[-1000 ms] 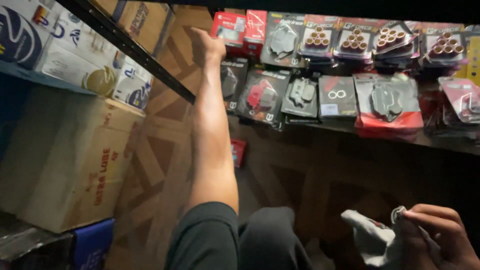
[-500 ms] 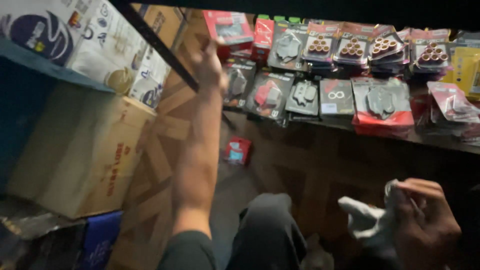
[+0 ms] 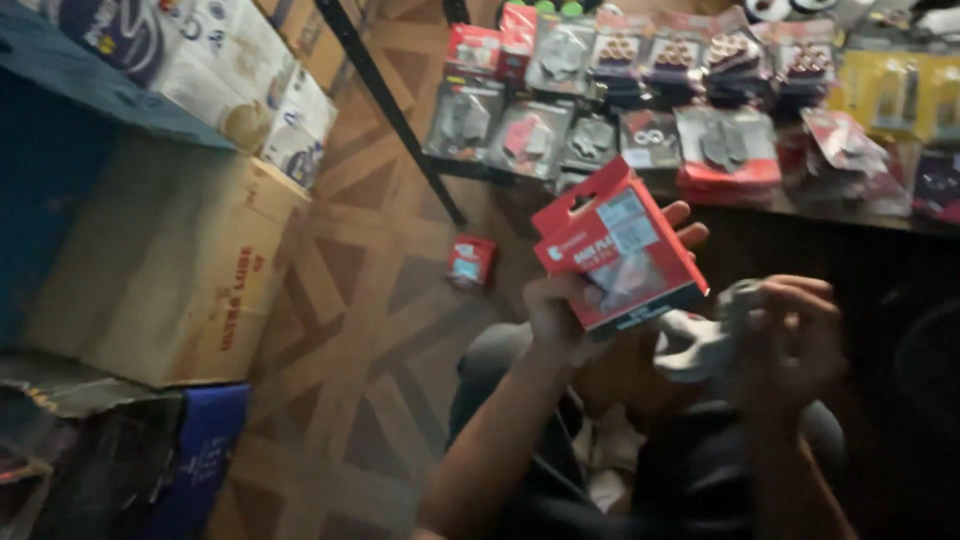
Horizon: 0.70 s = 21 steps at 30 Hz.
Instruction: Cleaning small parts boxes with a cloth in a storage area
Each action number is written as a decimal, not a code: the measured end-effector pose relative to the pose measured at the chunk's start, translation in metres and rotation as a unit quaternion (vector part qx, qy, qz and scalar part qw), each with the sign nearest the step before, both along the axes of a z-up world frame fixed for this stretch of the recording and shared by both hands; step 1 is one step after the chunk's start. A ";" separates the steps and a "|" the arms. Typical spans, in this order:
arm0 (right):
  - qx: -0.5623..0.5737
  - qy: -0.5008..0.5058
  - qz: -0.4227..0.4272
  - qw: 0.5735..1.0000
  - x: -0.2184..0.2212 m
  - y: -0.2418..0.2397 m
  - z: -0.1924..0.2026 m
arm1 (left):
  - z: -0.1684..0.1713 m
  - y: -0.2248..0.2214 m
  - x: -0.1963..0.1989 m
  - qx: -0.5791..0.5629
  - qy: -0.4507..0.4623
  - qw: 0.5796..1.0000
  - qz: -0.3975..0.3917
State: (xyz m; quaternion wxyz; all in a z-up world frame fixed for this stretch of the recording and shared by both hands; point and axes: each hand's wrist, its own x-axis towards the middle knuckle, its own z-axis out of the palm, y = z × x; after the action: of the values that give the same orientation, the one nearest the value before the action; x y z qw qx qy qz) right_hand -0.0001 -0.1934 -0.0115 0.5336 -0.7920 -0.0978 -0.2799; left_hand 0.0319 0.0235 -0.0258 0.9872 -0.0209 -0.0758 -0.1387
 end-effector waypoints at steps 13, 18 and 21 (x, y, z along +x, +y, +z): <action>-0.116 -0.077 0.025 0.990 -0.007 0.035 0.021 | -0.005 -0.046 -0.029 0.090 0.279 0.951 0.101; -0.248 -0.054 0.047 0.966 -0.016 0.064 0.037 | -0.023 -0.032 -0.005 0.027 0.078 0.997 0.006; -0.232 -0.033 0.083 0.969 -0.009 0.060 0.015 | -0.022 -0.031 -0.008 0.032 0.098 0.991 0.080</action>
State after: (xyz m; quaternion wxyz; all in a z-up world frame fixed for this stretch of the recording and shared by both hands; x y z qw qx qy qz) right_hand -0.0087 -0.1331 0.0039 0.3536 -0.8735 -0.2431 -0.2301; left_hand 0.0238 -0.0076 -0.0481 0.9980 0.0038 0.0246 -0.0586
